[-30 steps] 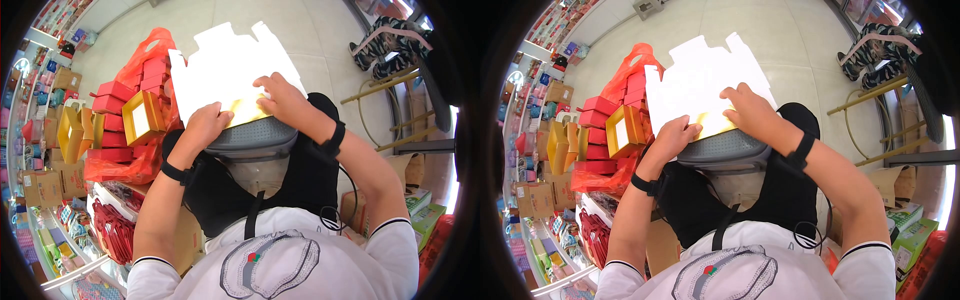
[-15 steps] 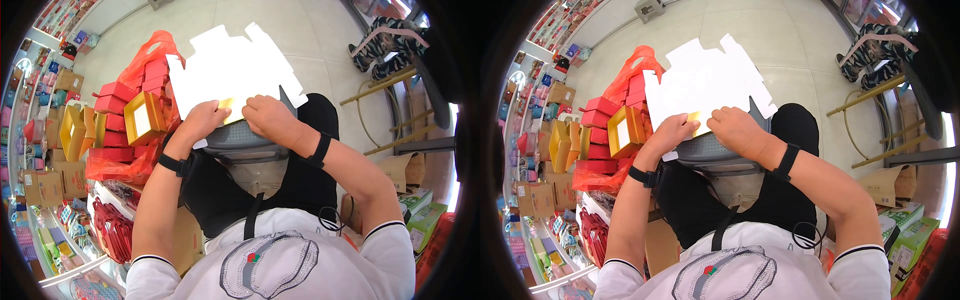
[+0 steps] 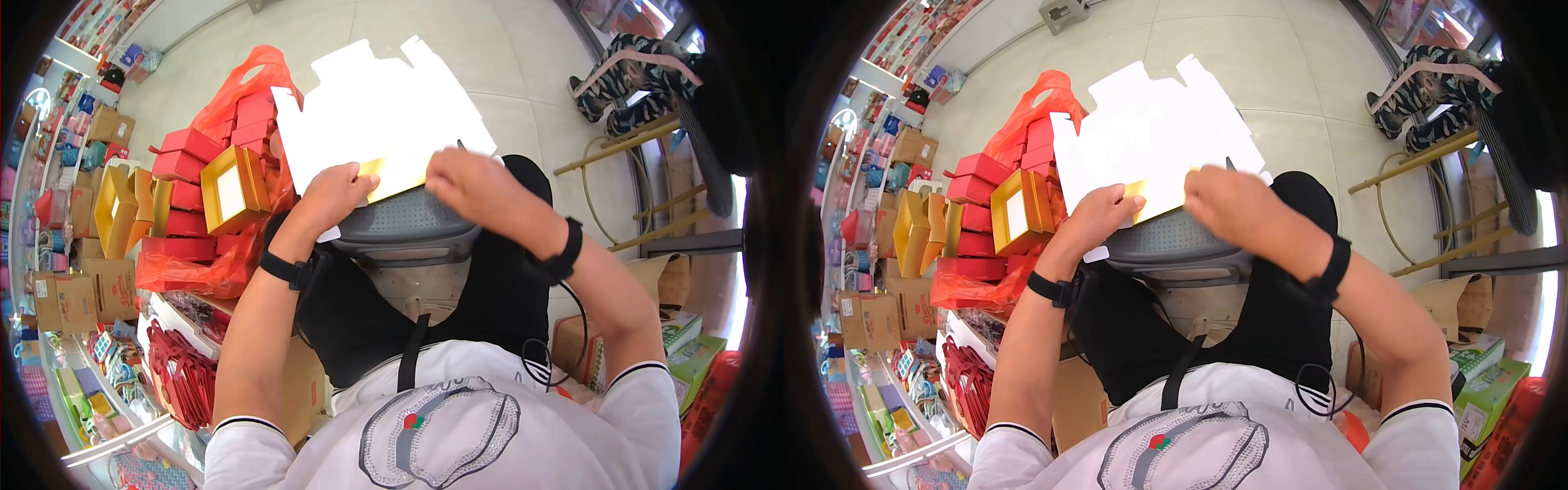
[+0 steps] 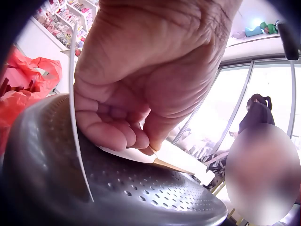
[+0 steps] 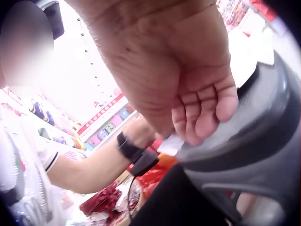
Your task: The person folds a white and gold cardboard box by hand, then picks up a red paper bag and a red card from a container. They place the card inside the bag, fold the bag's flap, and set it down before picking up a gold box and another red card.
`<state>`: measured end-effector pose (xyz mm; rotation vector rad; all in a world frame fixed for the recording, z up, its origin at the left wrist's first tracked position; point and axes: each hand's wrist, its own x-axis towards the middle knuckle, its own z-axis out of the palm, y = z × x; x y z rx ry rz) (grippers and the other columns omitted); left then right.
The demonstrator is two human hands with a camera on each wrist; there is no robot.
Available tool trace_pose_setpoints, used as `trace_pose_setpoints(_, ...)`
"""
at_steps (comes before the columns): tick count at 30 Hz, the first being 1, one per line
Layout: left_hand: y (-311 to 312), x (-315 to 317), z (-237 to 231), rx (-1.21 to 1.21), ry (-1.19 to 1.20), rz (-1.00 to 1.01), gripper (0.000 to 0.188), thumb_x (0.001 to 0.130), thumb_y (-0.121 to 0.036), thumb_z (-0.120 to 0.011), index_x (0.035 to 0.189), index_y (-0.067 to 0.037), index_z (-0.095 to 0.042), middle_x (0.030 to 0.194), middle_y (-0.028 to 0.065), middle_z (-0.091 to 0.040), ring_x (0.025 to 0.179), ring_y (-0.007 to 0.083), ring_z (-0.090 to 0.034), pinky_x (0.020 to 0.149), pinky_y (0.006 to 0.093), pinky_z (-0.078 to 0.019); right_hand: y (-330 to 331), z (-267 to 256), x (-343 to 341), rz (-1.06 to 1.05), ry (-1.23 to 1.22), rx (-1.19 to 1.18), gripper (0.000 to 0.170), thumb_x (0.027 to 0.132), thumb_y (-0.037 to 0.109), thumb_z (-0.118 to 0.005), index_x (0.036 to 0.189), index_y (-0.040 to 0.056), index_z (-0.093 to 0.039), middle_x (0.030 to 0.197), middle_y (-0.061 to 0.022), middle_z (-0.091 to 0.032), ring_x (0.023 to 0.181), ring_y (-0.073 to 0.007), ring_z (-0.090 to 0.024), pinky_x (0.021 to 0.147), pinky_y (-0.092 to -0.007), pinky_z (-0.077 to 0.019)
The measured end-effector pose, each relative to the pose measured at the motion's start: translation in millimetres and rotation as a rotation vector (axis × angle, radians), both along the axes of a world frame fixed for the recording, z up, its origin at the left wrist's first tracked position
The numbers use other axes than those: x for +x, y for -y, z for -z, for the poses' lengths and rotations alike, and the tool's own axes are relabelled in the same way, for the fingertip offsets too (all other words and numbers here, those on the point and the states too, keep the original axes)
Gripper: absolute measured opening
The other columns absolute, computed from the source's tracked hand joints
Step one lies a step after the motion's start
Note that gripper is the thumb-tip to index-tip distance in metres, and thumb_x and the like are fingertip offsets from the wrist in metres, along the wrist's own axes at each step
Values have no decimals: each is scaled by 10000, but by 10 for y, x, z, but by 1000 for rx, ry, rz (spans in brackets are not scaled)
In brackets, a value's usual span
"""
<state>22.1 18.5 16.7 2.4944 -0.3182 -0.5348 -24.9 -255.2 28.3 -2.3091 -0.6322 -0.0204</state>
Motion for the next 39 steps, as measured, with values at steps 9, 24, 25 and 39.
trace_pose_setpoints(9, 85, -90, -7, 92, 110, 3, 450, 1028, -386, -625, 929, 53, -624, 881, 284, -691, 850, 440, -678, 789, 509, -521, -86, 176, 671, 116, -254, -114, 339, 887, 290, -794, 1010, 5, -657, 896, -160, -696, 851, -316, -679, 762, -401, -531)
trace_pose_setpoints(24, 120, -134, 97, 111, 269, 54, 421, 1036, -340, -601, 908, 59, -568, 884, 322, -663, 851, 500, -653, 768, 539, -508, -188, 353, 658, 148, -100, -202, 238, 959, 264, -713, 974, 45, -622, 906, -178, -725, 899, -397, -698, 778, -485, -523)
trace_pose_setpoints(25, 125, -133, 92, 113, 266, 52, 418, 1035, -339, -603, 909, 59, -569, 882, 321, -662, 850, 501, -651, 768, 539, -508, -190, 361, 656, 151, -84, -204, 235, 965, 263, -704, 982, 43, -623, 911, -181, -727, 909, -402, -700, 783, -492, -524)
trace_pose_setpoints(39, 192, -258, 136, 123, 707, 277, 219, 926, -155, -769, 1061, -35, -645, 1102, 130, -656, 1034, 344, -652, 871, 446, -523, -214, 220, 678, 94, -128, -290, 261, 946, 217, -744, 1042, -3, -640, 989, -220, -752, 1017, -410, -722, 853, -501, -559)
